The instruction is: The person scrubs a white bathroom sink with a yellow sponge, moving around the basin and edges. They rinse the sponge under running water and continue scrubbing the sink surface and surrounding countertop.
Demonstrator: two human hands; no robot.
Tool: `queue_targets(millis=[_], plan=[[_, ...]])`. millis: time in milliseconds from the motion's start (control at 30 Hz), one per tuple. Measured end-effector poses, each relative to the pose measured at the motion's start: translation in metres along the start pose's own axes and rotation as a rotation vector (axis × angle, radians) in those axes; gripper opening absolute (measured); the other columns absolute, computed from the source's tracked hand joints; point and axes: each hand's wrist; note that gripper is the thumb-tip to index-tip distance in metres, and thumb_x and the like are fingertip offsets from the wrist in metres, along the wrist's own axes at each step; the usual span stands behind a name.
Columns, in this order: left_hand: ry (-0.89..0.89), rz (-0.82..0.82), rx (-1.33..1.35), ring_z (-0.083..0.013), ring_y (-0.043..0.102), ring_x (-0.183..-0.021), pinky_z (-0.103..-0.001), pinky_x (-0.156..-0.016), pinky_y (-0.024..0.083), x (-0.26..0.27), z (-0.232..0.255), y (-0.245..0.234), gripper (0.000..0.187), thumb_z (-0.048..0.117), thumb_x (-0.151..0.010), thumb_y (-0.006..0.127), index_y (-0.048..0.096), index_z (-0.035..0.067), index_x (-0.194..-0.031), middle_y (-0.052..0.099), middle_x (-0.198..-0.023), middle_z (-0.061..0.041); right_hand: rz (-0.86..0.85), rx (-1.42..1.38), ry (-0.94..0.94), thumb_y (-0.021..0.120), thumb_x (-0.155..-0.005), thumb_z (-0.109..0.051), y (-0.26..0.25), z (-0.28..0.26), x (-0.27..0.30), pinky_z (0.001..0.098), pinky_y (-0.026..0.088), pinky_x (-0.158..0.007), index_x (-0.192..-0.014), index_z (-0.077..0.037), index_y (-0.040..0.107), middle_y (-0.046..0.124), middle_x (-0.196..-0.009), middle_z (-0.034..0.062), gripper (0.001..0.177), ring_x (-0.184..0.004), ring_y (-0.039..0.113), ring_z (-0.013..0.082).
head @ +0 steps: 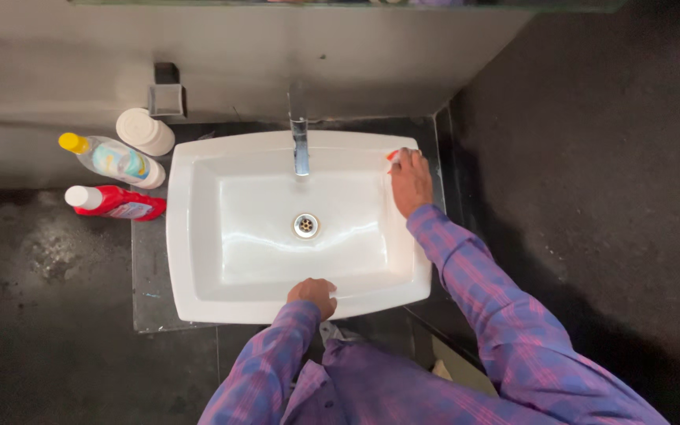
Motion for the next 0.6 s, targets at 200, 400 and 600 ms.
queue_targets(millis=[200,400,600], plan=[[0.015,-0.004,0.029,-0.0309,0.067,-0.116,-0.041,-0.105,0.051,-0.008,0.0,0.0,0.036,0.035,-0.086,0.068,0.076,0.021,-0.118,0.075,-0.117,-0.01,-0.242,0.378,-0.32,0.06,-0.088,-0.009,0.02,-0.007,-0.005,0.0404,0.042,-0.106,-0.101,0.002,0.075,0.064,-0.126,0.0178,0.023,-0.124,0.053,0.0328],[0.024,-0.034,0.037,-0.0317,0.066,-0.117,-0.041,-0.105,0.05,-0.01,-0.004,-0.004,0.036,0.035,-0.085,0.07,0.077,0.022,-0.118,0.074,-0.119,-0.01,-0.174,0.399,-0.304,0.06,-0.088,-0.009,0.005,-0.001,-0.007,0.0412,0.04,-0.111,-0.104,0.003,0.076,0.064,-0.127,0.0167,0.025,-0.125,0.054,0.0324],[0.023,-0.133,-0.043,-0.0316,0.066,-0.118,-0.042,-0.104,0.052,-0.018,0.003,-0.013,0.038,0.038,-0.086,0.069,0.076,0.022,-0.12,0.072,-0.122,-0.01,-0.191,0.416,-0.361,0.059,-0.089,-0.01,0.001,-0.003,-0.007,0.0397,0.038,-0.112,-0.105,0.003,0.076,0.065,-0.13,0.0151,0.026,-0.128,0.053,0.0327]])
Point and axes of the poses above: each hand's wrist, its own x-axis away from the middle knuckle, its own y-axis out of the palm, z = x × y
